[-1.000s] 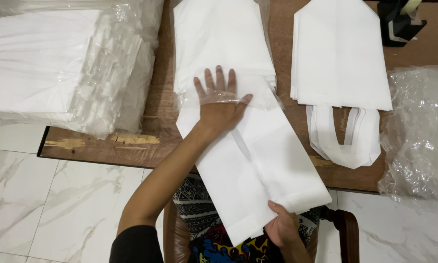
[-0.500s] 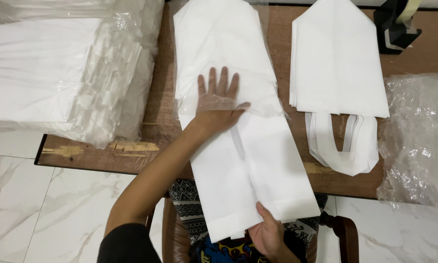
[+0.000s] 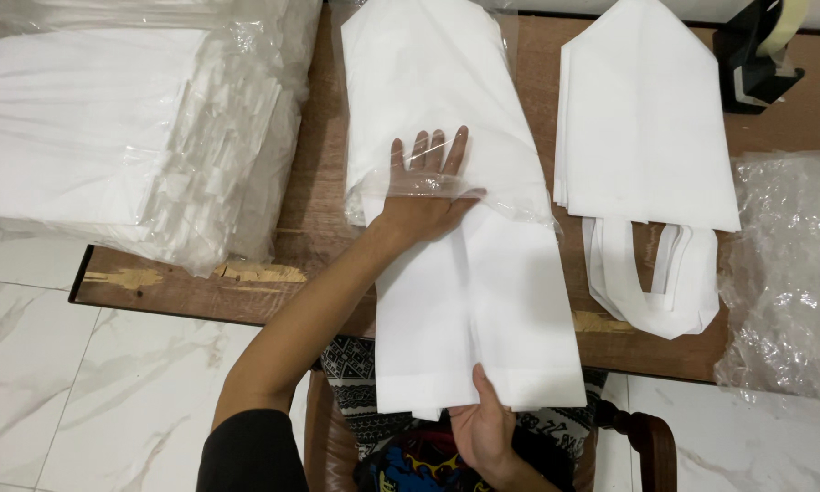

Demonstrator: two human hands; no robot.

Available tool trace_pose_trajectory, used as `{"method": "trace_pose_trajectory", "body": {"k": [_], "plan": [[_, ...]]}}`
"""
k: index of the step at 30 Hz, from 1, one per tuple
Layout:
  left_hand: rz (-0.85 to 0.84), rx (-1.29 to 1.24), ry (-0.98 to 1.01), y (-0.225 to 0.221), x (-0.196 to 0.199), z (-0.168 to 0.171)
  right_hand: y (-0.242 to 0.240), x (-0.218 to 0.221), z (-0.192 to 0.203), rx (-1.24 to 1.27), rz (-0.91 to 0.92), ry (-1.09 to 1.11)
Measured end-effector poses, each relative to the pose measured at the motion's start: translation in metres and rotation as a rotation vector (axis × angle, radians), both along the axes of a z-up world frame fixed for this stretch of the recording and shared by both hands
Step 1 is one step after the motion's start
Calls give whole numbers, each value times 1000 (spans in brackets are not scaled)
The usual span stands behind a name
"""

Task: The person folds white tote bags and places them into clear plastic packaging bags on a wooden table. They repeatedly pick up a bag, fold it, insert it into a plastic bag, and stack the packaged item.

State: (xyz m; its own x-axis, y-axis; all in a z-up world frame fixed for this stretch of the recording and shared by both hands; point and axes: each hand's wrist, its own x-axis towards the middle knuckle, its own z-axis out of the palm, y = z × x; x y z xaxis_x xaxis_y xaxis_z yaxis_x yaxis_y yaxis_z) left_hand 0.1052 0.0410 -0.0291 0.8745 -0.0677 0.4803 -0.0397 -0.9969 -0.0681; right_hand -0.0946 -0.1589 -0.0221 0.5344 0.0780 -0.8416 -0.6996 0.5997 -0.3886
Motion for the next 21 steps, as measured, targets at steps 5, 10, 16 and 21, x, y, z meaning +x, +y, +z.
{"method": "trace_pose_trajectory", "body": {"k": [5,10,16,21], "plan": [[-54,-14,18,14,-26,4,4,1,13,47,8,12],[74,155,136,15,-87,23,9,11,0,58,5,-17],[5,240,-65,20,-114,41,33,36,29,121,-18,-182],[14,482,-346,69,-105,26,-23,18,-55,338,201,-258]]}}
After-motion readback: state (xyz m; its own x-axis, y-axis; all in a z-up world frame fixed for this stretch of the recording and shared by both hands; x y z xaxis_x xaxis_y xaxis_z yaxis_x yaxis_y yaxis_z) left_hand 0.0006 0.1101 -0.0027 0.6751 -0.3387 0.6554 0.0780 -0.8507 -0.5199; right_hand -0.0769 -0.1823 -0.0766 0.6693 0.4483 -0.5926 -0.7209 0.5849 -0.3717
